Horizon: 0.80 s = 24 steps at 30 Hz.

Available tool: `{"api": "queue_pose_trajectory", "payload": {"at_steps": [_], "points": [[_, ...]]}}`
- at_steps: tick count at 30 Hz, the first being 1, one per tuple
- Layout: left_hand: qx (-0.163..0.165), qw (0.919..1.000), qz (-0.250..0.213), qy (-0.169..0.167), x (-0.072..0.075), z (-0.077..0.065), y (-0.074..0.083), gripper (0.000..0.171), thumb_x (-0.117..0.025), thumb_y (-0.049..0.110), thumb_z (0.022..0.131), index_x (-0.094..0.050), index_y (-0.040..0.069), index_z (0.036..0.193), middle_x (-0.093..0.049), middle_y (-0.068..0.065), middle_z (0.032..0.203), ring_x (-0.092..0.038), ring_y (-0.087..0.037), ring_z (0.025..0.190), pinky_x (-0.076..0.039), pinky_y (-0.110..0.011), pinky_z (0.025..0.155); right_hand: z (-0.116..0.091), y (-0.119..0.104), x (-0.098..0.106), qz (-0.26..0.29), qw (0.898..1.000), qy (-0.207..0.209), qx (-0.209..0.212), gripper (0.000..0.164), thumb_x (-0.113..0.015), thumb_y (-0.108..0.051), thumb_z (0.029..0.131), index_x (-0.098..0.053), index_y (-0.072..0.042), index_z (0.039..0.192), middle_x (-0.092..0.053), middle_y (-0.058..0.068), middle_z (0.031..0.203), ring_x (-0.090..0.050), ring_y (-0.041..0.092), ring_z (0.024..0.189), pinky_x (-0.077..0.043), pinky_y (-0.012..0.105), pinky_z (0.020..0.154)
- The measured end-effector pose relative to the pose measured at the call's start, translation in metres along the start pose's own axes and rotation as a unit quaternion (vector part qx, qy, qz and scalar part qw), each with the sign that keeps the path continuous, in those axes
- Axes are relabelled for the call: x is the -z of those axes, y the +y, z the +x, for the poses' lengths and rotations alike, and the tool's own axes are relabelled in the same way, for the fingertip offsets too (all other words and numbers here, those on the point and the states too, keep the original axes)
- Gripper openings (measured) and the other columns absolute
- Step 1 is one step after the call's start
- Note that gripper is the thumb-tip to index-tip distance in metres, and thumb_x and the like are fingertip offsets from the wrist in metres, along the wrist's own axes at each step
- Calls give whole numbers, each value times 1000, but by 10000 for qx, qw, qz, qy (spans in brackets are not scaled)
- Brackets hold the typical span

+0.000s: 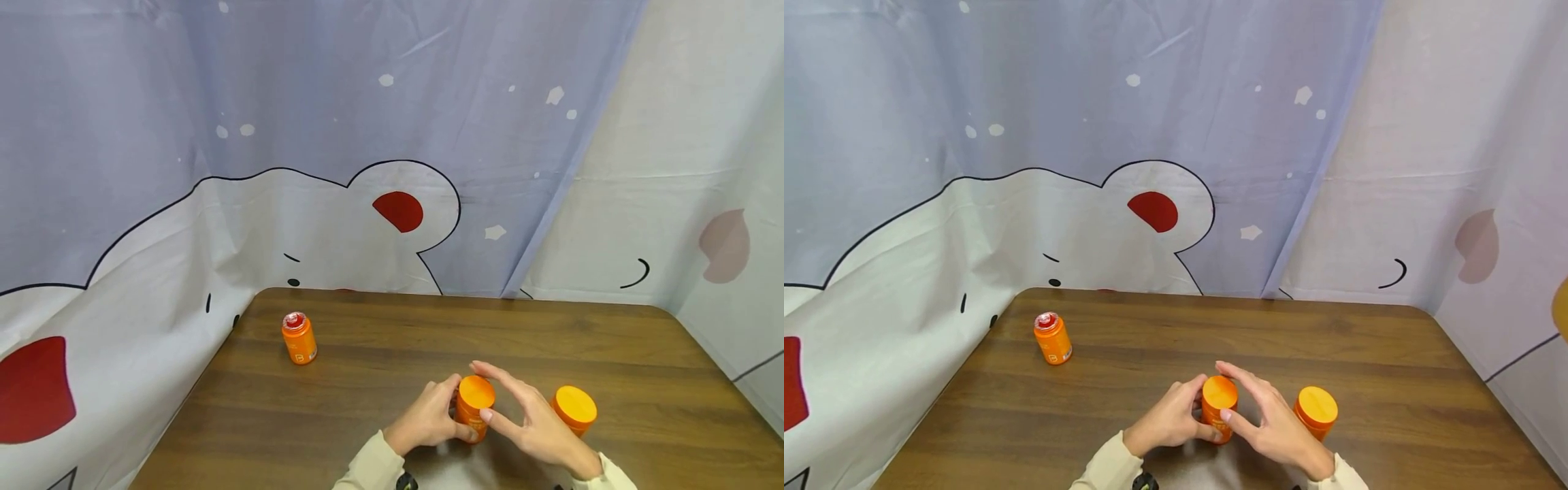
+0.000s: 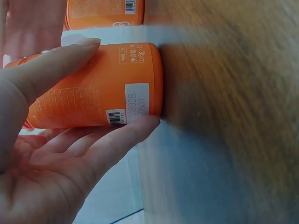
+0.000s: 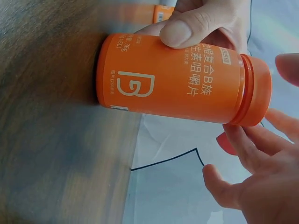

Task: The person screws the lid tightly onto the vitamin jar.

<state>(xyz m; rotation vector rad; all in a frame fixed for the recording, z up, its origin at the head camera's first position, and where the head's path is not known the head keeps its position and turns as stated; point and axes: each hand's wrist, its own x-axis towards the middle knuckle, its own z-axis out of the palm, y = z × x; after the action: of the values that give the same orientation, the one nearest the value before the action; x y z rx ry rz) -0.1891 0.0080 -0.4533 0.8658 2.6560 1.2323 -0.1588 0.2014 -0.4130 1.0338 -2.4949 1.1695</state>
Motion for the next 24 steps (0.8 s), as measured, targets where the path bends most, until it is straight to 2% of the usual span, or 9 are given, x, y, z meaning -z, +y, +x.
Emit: {"api": "queue_pose_trajectory", "payload": {"at_steps": [2,6,18,24], "points": [[18,10000,33,-7,0,0,0,51,-84,25,63,-52,18,103,-64,12,91,-56,4,79,-46,-16,71,-2,8,-2,59,9999,-28,146,60,-64,-10,85,-37,-12,139,-47,-1,135,-44,16,123,-32,22,100],[77,10000,30,-38,-1,0,0,52,-84,25,63,-52,18,104,-65,11,93,-57,3,83,-47,-17,73,-3,11,-2,116,9997,-50,191,56,-62,-9,86,-39,-11,137,-49,-1,132,-46,16,121,-33,22,99],[66,9999,6,-79,1,1,1,51,-84,24,64,-51,17,102,-63,11,91,-55,3,78,-46,-15,69,-2,13,-3,103,9998,82,-123,48,-65,-16,85,-46,-14,129,-54,-3,124,-49,14,115,-33,18,97],[89,9999,-8,-71,1,0,1,50,-84,25,64,-52,17,101,-62,12,88,-53,3,74,-45,-15,67,-1,13,-4,-32,9993,136,-337,49,-67,-22,84,-46,-24,128,-54,-9,122,-49,8,113,-36,19,96]]}}
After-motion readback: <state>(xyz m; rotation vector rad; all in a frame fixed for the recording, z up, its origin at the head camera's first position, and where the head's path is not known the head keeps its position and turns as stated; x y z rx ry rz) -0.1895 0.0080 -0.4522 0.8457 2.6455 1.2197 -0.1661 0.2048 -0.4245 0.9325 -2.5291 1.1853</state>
